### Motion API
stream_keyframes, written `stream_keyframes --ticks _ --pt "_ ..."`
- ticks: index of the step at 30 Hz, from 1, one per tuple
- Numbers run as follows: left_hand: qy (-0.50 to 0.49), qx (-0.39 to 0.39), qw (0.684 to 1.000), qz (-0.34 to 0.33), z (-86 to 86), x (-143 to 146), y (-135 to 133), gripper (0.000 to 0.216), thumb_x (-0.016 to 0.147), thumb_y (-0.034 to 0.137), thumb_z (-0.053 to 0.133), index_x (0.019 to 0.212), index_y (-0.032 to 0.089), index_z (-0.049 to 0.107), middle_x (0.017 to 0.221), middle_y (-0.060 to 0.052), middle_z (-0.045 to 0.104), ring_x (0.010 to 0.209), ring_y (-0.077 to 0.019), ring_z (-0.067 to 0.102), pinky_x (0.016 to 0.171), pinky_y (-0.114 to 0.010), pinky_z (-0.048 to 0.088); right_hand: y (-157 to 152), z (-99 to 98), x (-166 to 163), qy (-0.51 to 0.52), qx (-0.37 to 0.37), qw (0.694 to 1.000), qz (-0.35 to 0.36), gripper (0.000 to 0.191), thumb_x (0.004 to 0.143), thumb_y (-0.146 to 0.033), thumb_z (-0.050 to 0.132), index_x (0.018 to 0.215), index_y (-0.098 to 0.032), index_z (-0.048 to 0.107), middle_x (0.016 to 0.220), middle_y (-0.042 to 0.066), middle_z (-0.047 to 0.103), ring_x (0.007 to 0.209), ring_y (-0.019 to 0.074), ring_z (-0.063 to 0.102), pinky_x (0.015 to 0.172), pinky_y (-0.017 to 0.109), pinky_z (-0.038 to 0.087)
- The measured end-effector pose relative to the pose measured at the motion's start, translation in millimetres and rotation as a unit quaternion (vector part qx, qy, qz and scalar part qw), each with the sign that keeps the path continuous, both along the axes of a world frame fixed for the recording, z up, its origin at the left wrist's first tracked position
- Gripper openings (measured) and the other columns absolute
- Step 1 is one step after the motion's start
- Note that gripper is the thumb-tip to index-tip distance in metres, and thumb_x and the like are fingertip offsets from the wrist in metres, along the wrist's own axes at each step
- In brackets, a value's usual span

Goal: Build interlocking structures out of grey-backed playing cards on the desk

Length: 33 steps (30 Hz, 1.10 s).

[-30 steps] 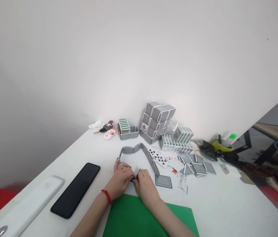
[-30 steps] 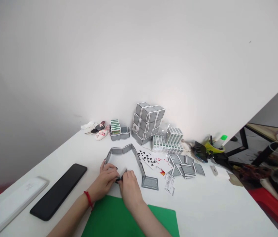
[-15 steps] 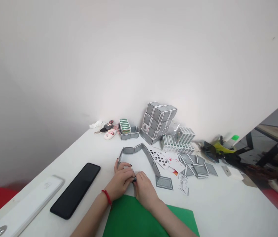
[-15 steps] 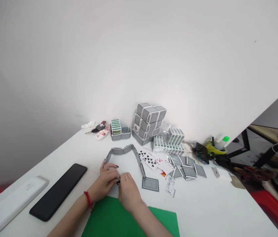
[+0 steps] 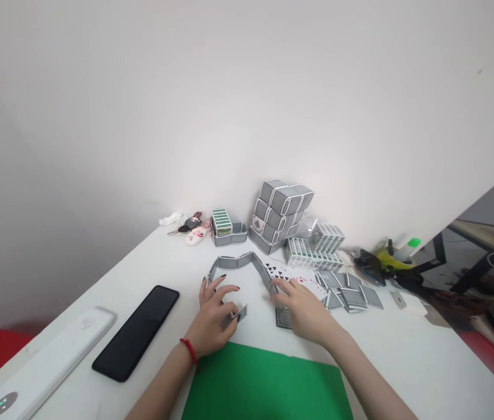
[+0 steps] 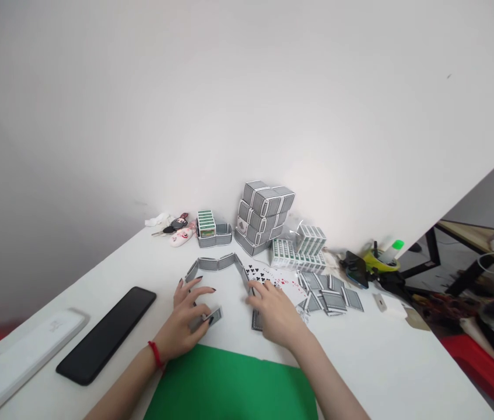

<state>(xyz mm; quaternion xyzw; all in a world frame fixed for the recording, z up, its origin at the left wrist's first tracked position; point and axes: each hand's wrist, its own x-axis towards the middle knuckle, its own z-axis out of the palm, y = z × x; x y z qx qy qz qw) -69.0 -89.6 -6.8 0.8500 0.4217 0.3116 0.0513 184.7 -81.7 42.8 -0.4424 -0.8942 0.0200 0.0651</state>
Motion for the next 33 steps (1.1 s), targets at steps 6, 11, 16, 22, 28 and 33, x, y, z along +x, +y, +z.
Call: stream_keyframes --ticks 6,11,16,22,28,33 --pt "0.028 0.033 0.999 0.007 -1.6 -3.5 -2.7 0.020 0.078 0.009 0.045 0.079 0.021 0.061 0.134 -0.004 0.038 0.131 -0.0319 0.013 0.104 -0.061 0.015 25.0 -17.7 0.1 -0.012 -0.003 1.000 0.021 0.029 0.071 0.001 0.048 0.082 -0.021 0.063 0.134 0.004 0.045 0.105 0.0222 0.052 0.084 0.034 0.041" --pt "0.035 0.041 0.996 0.073 4.7 -10.8 -4.2 0.022 0.081 0.012 0.045 0.081 0.023 0.064 0.124 -0.008 0.042 0.108 -0.0281 0.038 0.090 -0.051 0.036 25.6 -8.7 -28.9 -0.007 -0.063 0.998 0.028 0.023 0.083 -0.011 0.045 0.089 -0.022 0.065 0.103 0.004 0.064 0.086 0.0166 0.061 0.072 0.025 0.043" --pt "0.031 -0.073 0.997 0.020 8.1 -18.5 -1.2 0.023 0.088 0.018 0.035 0.081 0.019 0.057 0.104 -0.007 0.052 0.066 -0.0118 0.049 0.066 -0.029 0.045 22.2 -9.9 -53.6 0.052 -0.088 0.995 0.009 0.019 0.085 -0.017 0.047 0.092 -0.022 0.064 0.092 0.003 0.065 0.084 0.0160 0.061 0.071 0.024 0.042" --pt "-0.037 -0.121 0.992 -0.003 5.4 -18.1 0.5 0.021 0.088 0.018 0.034 0.079 0.018 0.053 0.104 -0.006 0.052 0.070 -0.0102 0.053 0.070 -0.023 0.045 24.7 -22.7 -63.0 0.122 -0.094 0.988 0.001 0.016 0.084 -0.018 0.049 0.091 -0.021 0.063 0.090 0.002 0.066 0.086 0.0158 0.060 0.075 0.023 0.042" --pt "-0.060 -0.122 0.991 -0.008 7.5 -19.8 0.4 0.021 0.085 0.016 0.036 0.078 0.018 0.055 0.097 -0.006 0.053 0.076 -0.0118 0.055 0.072 -0.023 0.046 24.6 -21.6 -59.2 0.155 -0.089 0.984 -0.020 0.016 0.085 -0.020 0.050 0.090 -0.021 0.065 0.088 0.002 0.067 0.084 0.0152 0.061 0.075 0.023 0.043" --pt "-0.056 -0.118 0.991 -0.004 7.8 -18.9 0.6 0.021 0.086 0.016 0.035 0.079 0.018 0.055 0.098 -0.006 0.053 0.075 -0.0120 0.055 0.072 -0.024 0.046 23.5 -22.6 -60.4 0.160 -0.080 0.984 -0.018 0.018 0.085 -0.021 0.051 0.093 -0.022 0.067 0.091 0.002 0.069 0.086 0.0168 0.062 0.077 0.025 0.044"
